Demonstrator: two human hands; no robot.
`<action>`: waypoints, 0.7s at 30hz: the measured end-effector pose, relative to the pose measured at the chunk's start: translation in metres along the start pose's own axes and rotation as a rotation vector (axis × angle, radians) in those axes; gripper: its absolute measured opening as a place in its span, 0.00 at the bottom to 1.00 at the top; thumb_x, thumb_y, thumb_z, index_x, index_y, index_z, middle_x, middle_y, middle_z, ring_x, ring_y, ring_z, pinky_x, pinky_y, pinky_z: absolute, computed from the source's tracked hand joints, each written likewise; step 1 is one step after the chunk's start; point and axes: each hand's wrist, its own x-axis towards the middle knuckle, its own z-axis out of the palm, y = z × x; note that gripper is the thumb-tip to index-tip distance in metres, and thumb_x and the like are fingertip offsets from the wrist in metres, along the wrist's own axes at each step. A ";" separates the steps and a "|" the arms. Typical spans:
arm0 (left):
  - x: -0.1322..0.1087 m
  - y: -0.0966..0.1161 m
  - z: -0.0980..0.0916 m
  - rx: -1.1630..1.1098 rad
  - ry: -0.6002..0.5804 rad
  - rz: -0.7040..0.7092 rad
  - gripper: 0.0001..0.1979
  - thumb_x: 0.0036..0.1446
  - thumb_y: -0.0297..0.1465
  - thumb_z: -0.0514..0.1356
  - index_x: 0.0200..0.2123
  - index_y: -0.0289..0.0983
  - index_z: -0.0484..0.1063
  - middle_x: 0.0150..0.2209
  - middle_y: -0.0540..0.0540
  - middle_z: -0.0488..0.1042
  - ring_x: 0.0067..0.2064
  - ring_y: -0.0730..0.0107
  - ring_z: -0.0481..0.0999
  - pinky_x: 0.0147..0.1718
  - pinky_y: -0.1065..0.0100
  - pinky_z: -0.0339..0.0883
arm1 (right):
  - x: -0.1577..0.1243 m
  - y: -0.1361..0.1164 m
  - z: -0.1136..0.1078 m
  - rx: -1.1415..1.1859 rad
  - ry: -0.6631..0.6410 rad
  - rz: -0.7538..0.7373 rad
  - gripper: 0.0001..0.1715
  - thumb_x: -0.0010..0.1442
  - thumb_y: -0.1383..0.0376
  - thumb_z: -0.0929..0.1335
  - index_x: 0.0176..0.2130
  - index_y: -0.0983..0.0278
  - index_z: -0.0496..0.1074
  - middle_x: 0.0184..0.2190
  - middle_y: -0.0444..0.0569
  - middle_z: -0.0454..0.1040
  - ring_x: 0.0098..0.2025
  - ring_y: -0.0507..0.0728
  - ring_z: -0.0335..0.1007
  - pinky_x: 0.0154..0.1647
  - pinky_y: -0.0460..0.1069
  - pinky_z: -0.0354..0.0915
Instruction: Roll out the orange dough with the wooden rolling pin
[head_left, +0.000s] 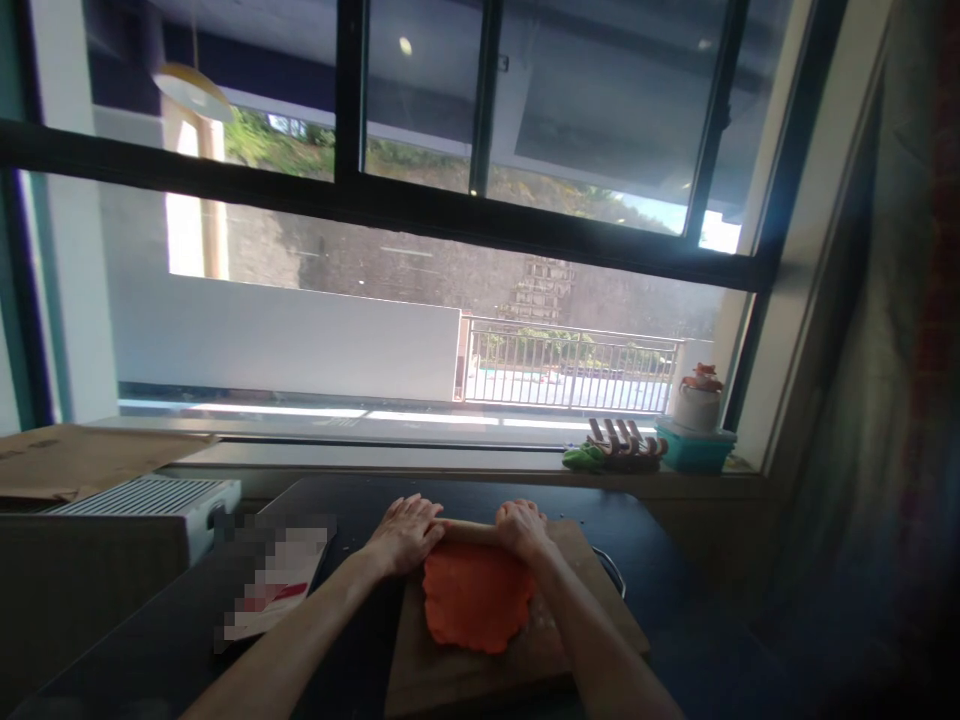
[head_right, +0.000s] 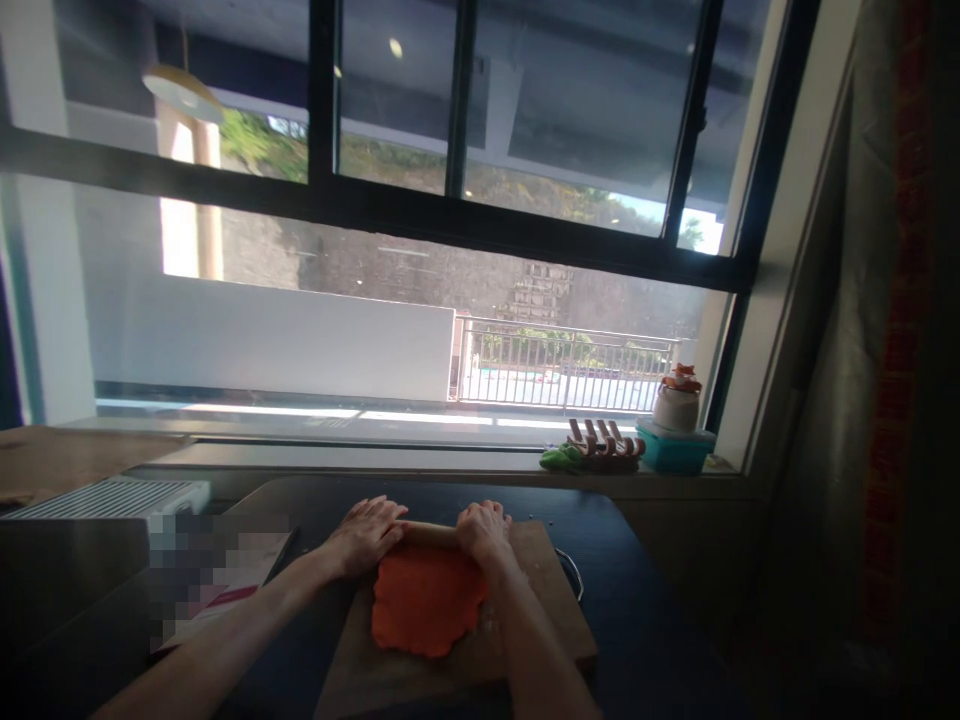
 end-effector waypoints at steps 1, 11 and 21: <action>0.001 0.001 0.000 -0.001 -0.006 -0.012 0.29 0.64 0.44 0.40 0.60 0.39 0.63 0.63 0.40 0.63 0.67 0.52 0.53 0.63 0.50 0.43 | 0.001 0.000 0.000 -0.003 0.005 0.002 0.24 0.66 0.64 0.54 0.45 0.64 0.75 0.50 0.57 0.72 0.55 0.65 0.64 0.52 0.61 0.60; 0.018 0.008 -0.008 -0.027 -0.073 -0.056 0.28 0.63 0.48 0.40 0.57 0.43 0.67 0.61 0.38 0.66 0.62 0.49 0.61 0.58 0.41 0.48 | -0.031 0.005 0.004 -0.058 0.056 -0.183 0.27 0.70 0.59 0.52 0.44 0.61 0.75 0.49 0.52 0.74 0.63 0.63 0.53 0.61 0.61 0.48; 0.011 0.009 0.001 0.010 -0.045 -0.052 0.27 0.64 0.44 0.39 0.60 0.42 0.62 0.63 0.38 0.62 0.66 0.50 0.53 0.60 0.39 0.41 | 0.001 0.003 0.000 -0.085 -0.012 -0.032 0.27 0.69 0.61 0.53 0.43 0.64 0.77 0.48 0.57 0.75 0.53 0.65 0.67 0.51 0.61 0.60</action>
